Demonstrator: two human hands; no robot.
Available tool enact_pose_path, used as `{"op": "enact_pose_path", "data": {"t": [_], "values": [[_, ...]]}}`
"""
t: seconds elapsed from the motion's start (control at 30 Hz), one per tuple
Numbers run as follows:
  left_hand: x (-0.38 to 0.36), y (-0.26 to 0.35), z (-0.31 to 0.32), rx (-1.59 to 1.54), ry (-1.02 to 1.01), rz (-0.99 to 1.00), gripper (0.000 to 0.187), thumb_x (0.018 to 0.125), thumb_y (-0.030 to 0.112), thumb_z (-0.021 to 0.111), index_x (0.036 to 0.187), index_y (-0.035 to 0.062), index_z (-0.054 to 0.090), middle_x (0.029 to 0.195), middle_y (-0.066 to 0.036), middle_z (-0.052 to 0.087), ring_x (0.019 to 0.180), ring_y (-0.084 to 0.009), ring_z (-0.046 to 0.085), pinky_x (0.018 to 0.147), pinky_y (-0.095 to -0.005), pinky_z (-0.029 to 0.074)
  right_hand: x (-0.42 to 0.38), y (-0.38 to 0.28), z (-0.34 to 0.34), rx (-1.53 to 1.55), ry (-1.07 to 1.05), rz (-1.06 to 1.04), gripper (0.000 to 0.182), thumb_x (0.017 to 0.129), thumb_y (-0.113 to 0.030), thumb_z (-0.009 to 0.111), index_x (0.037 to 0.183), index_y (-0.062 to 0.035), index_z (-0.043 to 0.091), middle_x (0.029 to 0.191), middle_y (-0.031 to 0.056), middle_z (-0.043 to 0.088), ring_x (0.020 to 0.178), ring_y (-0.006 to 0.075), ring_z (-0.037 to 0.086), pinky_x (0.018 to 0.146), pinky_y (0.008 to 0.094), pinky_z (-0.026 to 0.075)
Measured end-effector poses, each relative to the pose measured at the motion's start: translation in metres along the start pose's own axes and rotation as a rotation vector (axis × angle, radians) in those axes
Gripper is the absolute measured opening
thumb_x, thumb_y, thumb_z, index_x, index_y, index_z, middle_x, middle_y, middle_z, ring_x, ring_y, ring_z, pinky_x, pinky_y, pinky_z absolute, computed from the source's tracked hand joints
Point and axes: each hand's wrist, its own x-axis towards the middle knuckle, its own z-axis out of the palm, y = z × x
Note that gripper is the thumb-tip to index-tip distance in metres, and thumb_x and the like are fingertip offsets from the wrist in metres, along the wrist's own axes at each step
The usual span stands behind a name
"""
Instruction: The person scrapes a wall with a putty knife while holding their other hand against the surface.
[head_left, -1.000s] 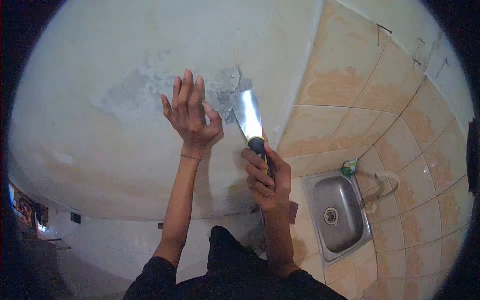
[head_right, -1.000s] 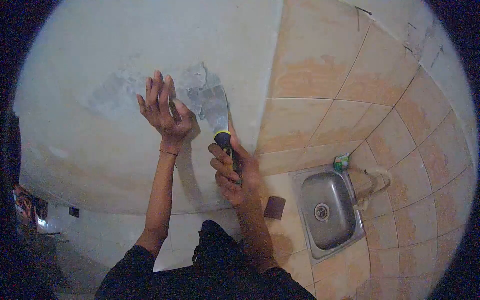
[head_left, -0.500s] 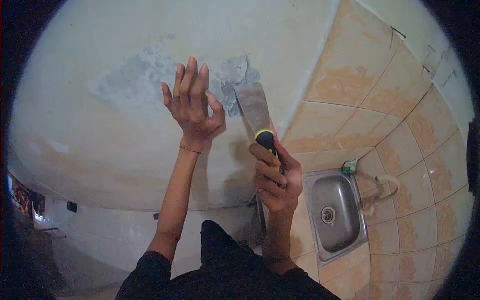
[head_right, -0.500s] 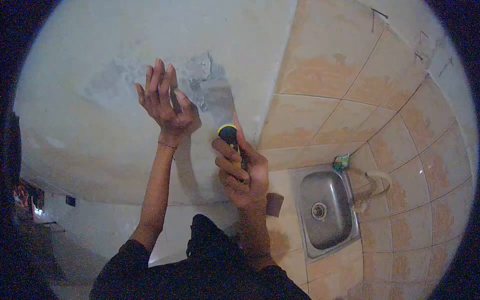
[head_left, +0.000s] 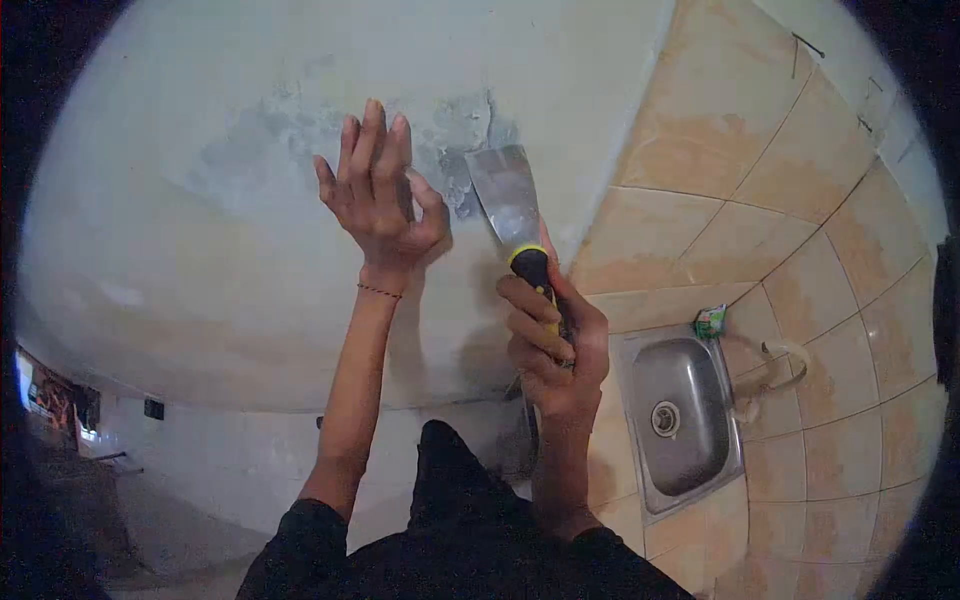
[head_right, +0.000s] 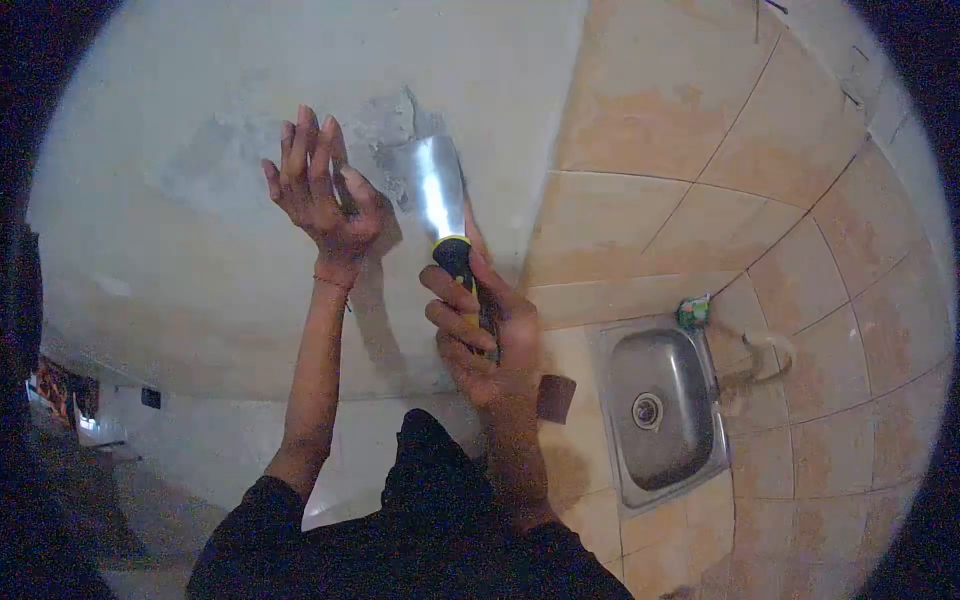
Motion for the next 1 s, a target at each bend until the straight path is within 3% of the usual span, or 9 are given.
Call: {"op": "enact_pose_path", "data": {"t": [0.07, 0.13, 0.2, 0.33, 0.5, 0.8, 1.0], "values": [[0.001, 0.001, -0.001, -0.015, 0.001, 0.006, 0.059, 0.08, 0.016, 0.05, 0.138, 0.0124, 0.058, 0.148, -0.007, 0.054, 0.143, -0.025, 0.042, 0.124, -0.0466, 0.006, 0.004, -0.001, 0.004, -0.005, -0.021, 0.0, 0.022, 0.109, -0.022, 0.034, 0.117, -0.0017, 0.039, 0.081, 0.0063, 0.038, 0.051, 0.0095, 0.039, 0.029, 0.0192, 0.032], [0.0, 0.002, -0.002, -0.016, -0.013, -0.002, 0.059, 0.08, 0.016, 0.05, 0.138, 0.0123, 0.058, 0.147, -0.008, 0.054, 0.143, -0.0251, 0.041, 0.124, -0.0466, 0.006, 0.0, 0.0, 0.003, -0.006, 0.004, -0.006, 0.02, 0.109, -0.021, 0.033, 0.123, -0.0066, 0.034, 0.082, 0.0064, 0.038, 0.052, 0.0096, 0.04, 0.029, 0.019, 0.033], [0.001, 0.001, -0.001, -0.025, -0.016, 0.001, 0.059, 0.08, 0.016, 0.05, 0.138, 0.0127, 0.058, 0.147, -0.008, 0.054, 0.143, -0.0251, 0.041, 0.124, -0.0466, 0.005, -0.005, -0.004, 0.004, -0.016, 0.061, -0.005, 0.048, 0.11, -0.023, 0.034, 0.156, -0.0227, 0.024, 0.082, 0.0055, 0.039, 0.052, 0.0082, 0.037, 0.029, 0.0175, 0.034], [-0.002, -0.001, -0.001, -0.029, -0.016, -0.008, 0.06, 0.079, 0.016, 0.051, 0.139, 0.0138, 0.057, 0.147, -0.007, 0.053, 0.144, -0.0249, 0.041, 0.124, -0.0466, 0.004, -0.001, -0.006, 0.001, -0.005, -0.049, 0.049, 0.044, 0.109, -0.023, 0.035, 0.152, -0.0158, 0.027, 0.083, 0.0059, 0.039, 0.053, 0.0089, 0.038, 0.03, 0.0182, 0.036], [0.0, 0.0, 0.0, -0.035, -0.009, 0.003, 0.061, 0.08, 0.016, 0.05, 0.14, 0.0141, 0.055, 0.148, -0.006, 0.052, 0.144, -0.0247, 0.04, 0.125, -0.0467, 0.004, 0.001, -0.012, -0.017, -0.115, -0.083, 0.017, 0.043, 0.109, -0.022, 0.036, 0.151, -0.0142, 0.028, 0.083, 0.007, 0.039, 0.053, 0.009, 0.038, 0.031, 0.0185, 0.038], [0.0, -0.001, 0.0, -0.03, -0.005, 0.01, 0.061, 0.08, 0.018, 0.05, 0.141, 0.0154, 0.055, 0.149, -0.005, 0.052, 0.143, -0.0236, 0.04, 0.125, -0.047, 0.005, 0.002, -0.009, 0.003, -0.225, -0.092, -0.001, 0.06, 0.108, -0.019, 0.04, 0.161, -0.029, 0.013, 0.084, 0.0068, 0.039, 0.054, 0.008, 0.039, 0.033, 0.0185, 0.037], [0.0, -0.001, -0.001, -0.028, -0.009, 0.005, 0.06, 0.08, 0.018, 0.05, 0.141, 0.0159, 0.055, 0.15, -0.005, 0.051, 0.143, -0.0237, 0.04, 0.125, -0.0471, 0.005, 0.001, -0.015, 0.003, -0.09, -0.113, 0.062, 0.062, 0.107, -0.018, 0.042, 0.161, -0.0308, 0.013, 0.086, 0.0078, 0.04, 0.052, 0.0095, 0.036, 0.033, 0.0199, 0.038]]}}
